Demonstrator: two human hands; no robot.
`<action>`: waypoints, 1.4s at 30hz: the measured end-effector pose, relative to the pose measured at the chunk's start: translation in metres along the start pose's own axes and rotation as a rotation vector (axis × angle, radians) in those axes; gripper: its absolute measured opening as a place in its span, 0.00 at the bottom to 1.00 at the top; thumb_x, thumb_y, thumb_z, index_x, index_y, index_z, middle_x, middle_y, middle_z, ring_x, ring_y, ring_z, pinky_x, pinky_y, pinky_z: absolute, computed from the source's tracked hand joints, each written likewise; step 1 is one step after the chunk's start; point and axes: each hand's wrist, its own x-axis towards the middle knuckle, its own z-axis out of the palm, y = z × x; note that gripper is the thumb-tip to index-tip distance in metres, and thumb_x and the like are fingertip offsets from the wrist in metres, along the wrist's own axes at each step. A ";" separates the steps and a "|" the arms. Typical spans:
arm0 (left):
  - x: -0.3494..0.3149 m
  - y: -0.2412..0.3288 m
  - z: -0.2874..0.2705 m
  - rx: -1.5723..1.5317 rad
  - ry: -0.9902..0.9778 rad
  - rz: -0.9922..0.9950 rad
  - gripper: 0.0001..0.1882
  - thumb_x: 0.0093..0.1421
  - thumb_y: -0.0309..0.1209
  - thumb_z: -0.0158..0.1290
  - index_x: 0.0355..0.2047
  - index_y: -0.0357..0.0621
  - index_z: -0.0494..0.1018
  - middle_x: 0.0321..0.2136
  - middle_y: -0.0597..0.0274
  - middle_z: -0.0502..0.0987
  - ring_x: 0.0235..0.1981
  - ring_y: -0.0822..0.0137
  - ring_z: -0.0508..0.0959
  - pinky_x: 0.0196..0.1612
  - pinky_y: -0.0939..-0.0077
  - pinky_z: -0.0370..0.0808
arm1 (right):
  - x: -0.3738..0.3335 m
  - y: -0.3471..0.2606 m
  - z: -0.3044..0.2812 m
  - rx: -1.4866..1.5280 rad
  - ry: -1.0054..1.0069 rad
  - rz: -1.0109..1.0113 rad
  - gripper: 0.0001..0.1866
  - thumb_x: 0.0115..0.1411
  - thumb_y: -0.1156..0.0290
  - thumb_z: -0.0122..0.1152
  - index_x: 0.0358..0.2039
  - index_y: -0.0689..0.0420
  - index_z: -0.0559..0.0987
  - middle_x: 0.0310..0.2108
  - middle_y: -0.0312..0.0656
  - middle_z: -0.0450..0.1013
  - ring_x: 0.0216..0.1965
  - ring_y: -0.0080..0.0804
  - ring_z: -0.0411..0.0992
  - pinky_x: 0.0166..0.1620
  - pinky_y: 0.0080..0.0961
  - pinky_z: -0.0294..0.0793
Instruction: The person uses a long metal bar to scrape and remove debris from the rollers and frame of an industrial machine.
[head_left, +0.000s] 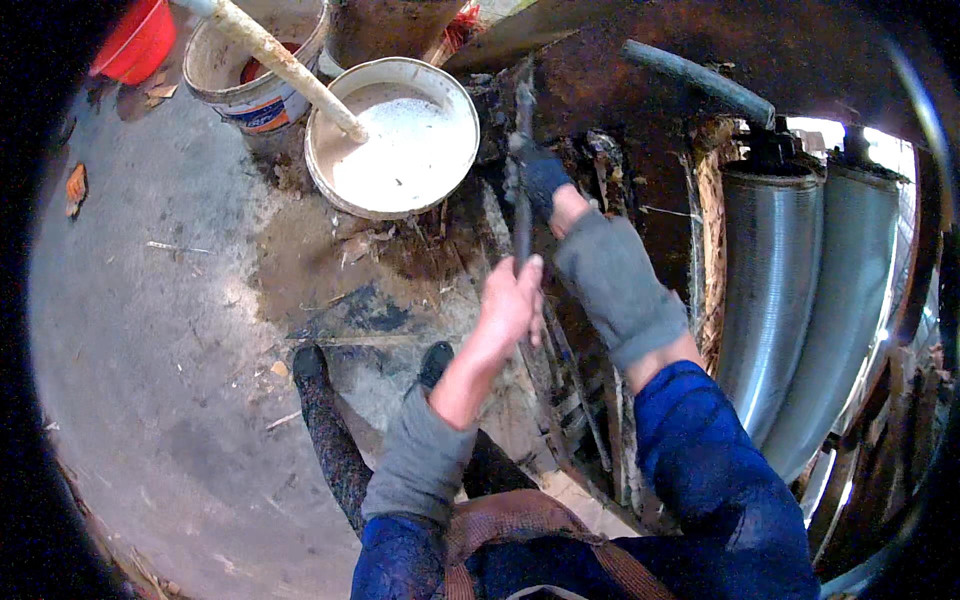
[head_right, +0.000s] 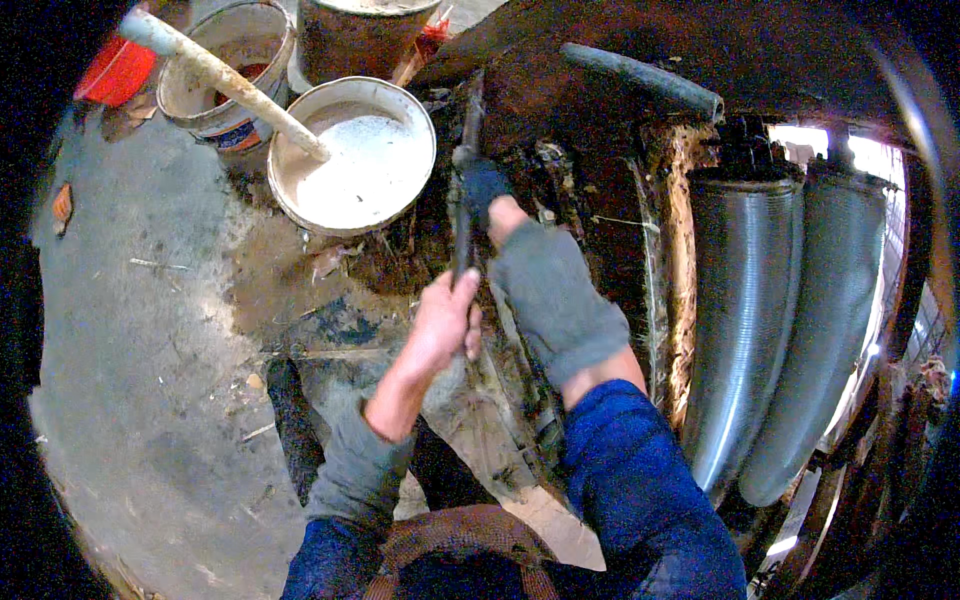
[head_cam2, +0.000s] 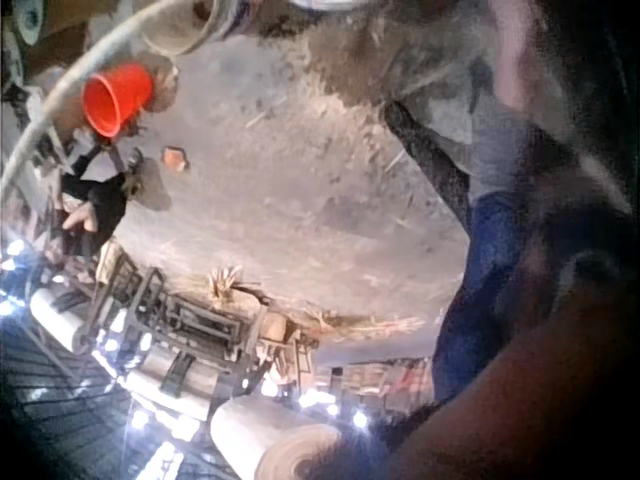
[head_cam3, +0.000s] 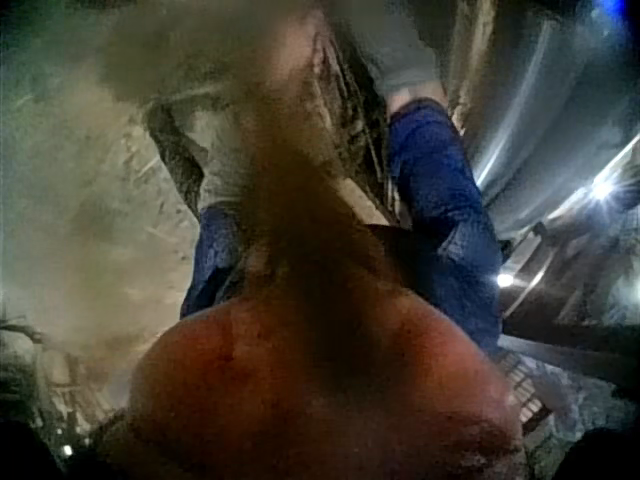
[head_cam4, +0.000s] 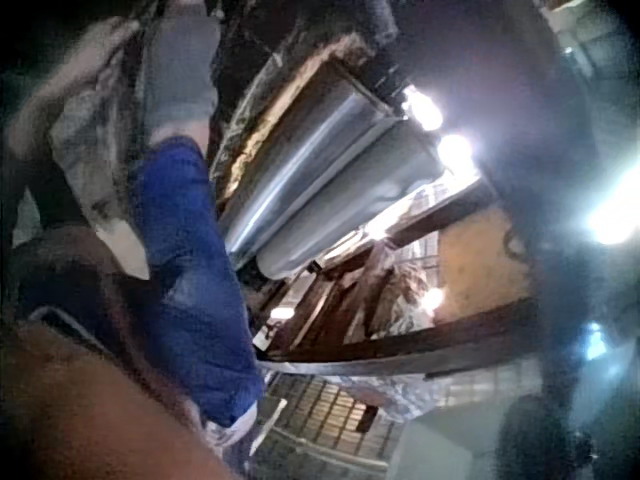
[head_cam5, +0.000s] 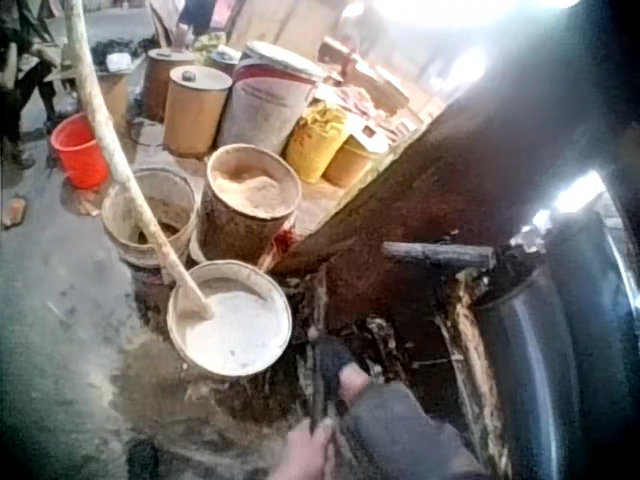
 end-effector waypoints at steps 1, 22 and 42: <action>0.010 -0.007 -0.010 -0.069 -0.049 0.041 0.16 0.62 0.40 0.39 0.23 0.43 0.62 0.10 0.64 0.66 0.07 0.72 0.64 0.08 0.73 0.61 | -0.006 0.010 0.003 -0.083 0.047 -0.056 0.09 0.58 0.61 0.50 0.34 0.52 0.71 0.25 0.33 0.65 0.27 0.26 0.63 0.29 0.25 0.65; -0.004 -0.107 -0.056 0.264 0.005 0.072 0.15 0.60 0.39 0.42 0.24 0.40 0.60 0.09 0.66 0.62 0.07 0.72 0.65 0.10 0.74 0.63 | -0.053 0.076 0.043 -0.880 0.201 0.093 0.10 0.58 0.68 0.45 0.35 0.58 0.73 0.30 0.47 0.70 0.33 0.44 0.68 0.35 0.34 0.67; 0.033 -0.060 -0.043 0.446 0.161 0.074 0.14 0.59 0.40 0.45 0.29 0.41 0.64 0.11 0.67 0.65 0.11 0.73 0.65 0.14 0.75 0.63 | 0.020 0.049 0.042 0.107 0.165 0.136 0.12 0.59 0.63 0.43 0.32 0.55 0.73 0.22 0.42 0.69 0.25 0.37 0.69 0.29 0.33 0.68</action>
